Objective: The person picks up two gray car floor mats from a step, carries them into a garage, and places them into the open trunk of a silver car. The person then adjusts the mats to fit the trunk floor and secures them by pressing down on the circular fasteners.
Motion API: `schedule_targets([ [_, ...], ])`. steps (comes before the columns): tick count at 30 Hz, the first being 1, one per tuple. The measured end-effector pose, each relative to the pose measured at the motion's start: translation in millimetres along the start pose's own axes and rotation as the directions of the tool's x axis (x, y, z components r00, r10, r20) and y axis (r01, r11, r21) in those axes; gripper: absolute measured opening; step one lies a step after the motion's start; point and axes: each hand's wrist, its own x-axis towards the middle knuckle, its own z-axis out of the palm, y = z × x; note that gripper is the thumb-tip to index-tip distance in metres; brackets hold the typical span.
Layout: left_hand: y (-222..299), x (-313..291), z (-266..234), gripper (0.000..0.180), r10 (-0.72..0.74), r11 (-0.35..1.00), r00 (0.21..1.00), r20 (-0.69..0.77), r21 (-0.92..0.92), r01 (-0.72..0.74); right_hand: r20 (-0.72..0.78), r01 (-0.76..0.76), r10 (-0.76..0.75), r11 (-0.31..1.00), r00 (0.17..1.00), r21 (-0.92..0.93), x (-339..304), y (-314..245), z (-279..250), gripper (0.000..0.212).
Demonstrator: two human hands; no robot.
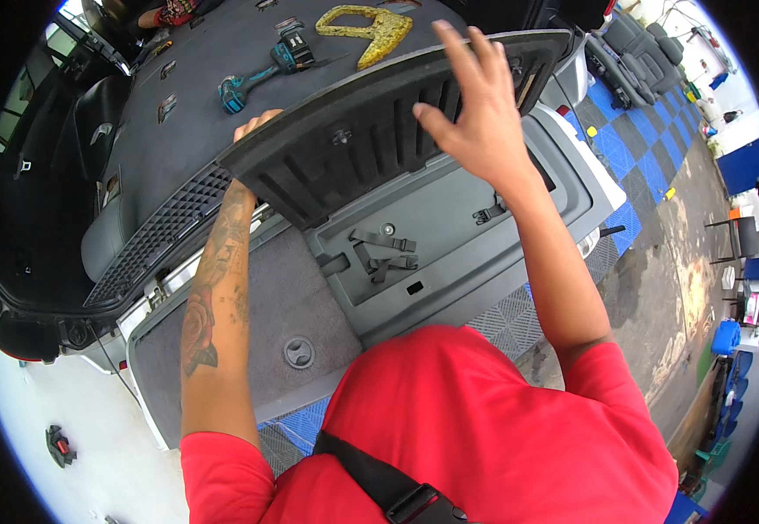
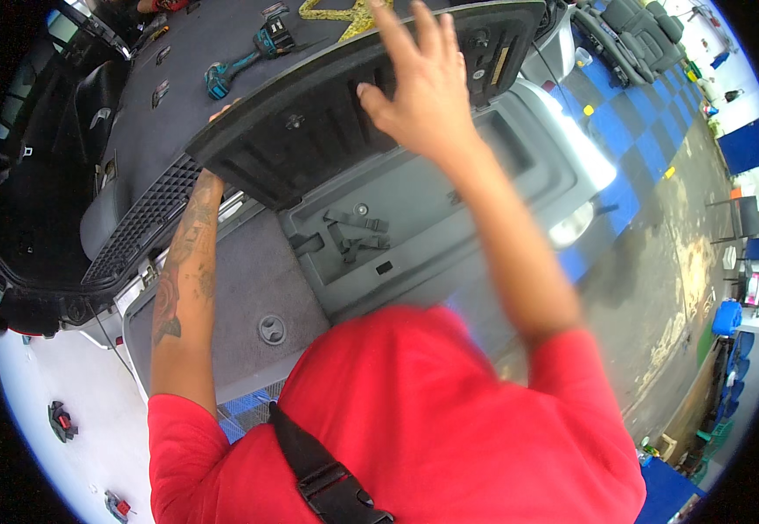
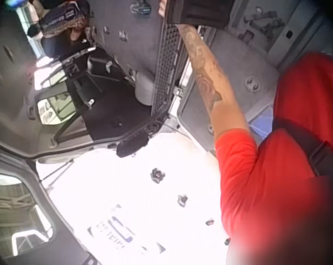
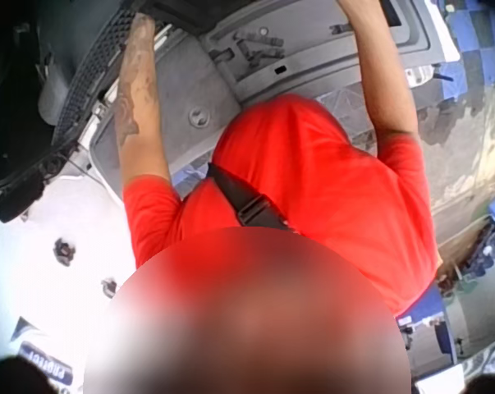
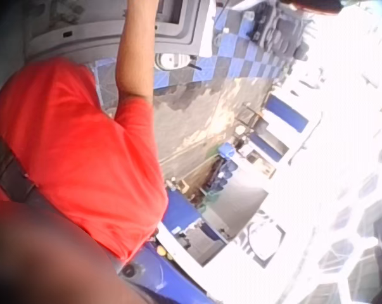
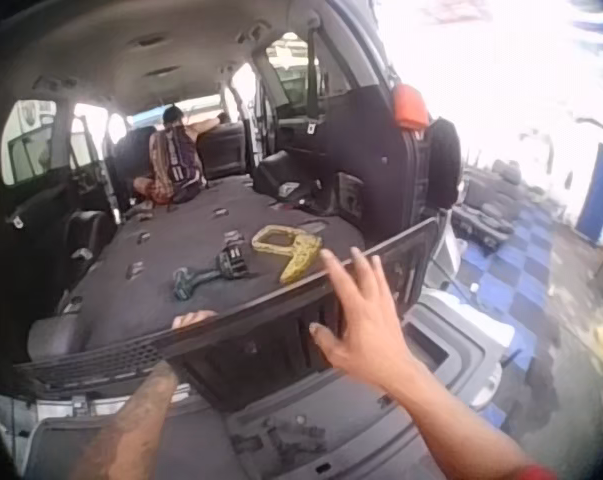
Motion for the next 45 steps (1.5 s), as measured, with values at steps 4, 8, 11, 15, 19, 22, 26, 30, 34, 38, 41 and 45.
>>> schedule_targets([
  [4,0.4,-1.2,3.1,0.034,0.057,0.947,0.998,0.023,0.315,-0.061,0.135,0.016,0.012,0.979,0.991,-0.204,4.4,-12.0,12.1,0.090],
  [8,8.0,-4.8,3.1,0.034,0.027,0.981,1.000,0.000,0.193,-0.026,0.170,0.027,0.020,0.962,0.985,-0.273,11.9,-2.4,19.6,0.089],
  [11,17.3,-6.1,0.8,0.034,0.065,0.957,0.998,-0.024,0.284,-0.055,0.286,0.067,0.042,0.930,0.957,-0.361,14.1,4.9,25.6,0.084],
  [15,26.4,-1.2,-7.7,0.037,-0.035,0.936,0.997,0.072,0.351,0.007,0.286,0.072,0.017,0.952,0.958,-0.297,11.4,10.2,27.5,0.080],
  [19,23.3,12.3,-19.7,0.038,-0.155,0.965,0.972,0.175,0.236,0.111,0.310,0.078,0.005,0.964,0.951,-0.253,9.1,15.0,23.2,0.081],
  [22,12.8,24.6,-26.4,0.038,-0.162,0.980,0.971,0.178,0.142,0.138,0.334,0.091,-0.022,0.977,0.942,-0.192,12.8,21.8,19.8,0.083],
  [26,-5.0,37.0,-28.4,0.042,-0.157,0.987,0.970,0.187,-0.007,0.161,0.360,0.078,-0.068,0.997,0.930,-0.013,22.0,35.3,16.4,0.082],
  [30,-16.6,42.6,-27.0,0.041,-0.109,0.993,0.981,0.163,-0.026,0.114,0.378,0.053,-0.077,0.996,0.923,0.073,28.7,43.1,18.8,0.080],
  [34,-17.7,46.0,-30.6,0.032,-0.144,0.950,0.982,0.126,-0.262,0.173,0.377,0.005,-0.025,0.999,0.926,0.054,31.8,41.4,30.4,0.079],
  [38,-9.2,37.5,-39.2,0.027,-0.335,0.827,0.939,0.075,-0.455,0.331,0.357,0.044,-0.047,0.999,0.933,0.015,36.8,43.7,39.3,0.077],
  [41,0.6,16.4,-41.6,0.031,-0.424,0.723,0.906,-0.008,-0.606,0.332,0.367,0.101,-0.120,0.992,0.922,0.070,41.4,51.4,37.5,0.077],
  [45,11.7,-21.2,-35.2,0.046,-0.435,0.697,0.887,-0.156,-0.682,0.222,0.409,0.103,-0.167,0.979,0.897,0.174,43.3,59.9,25.8,0.074],
])
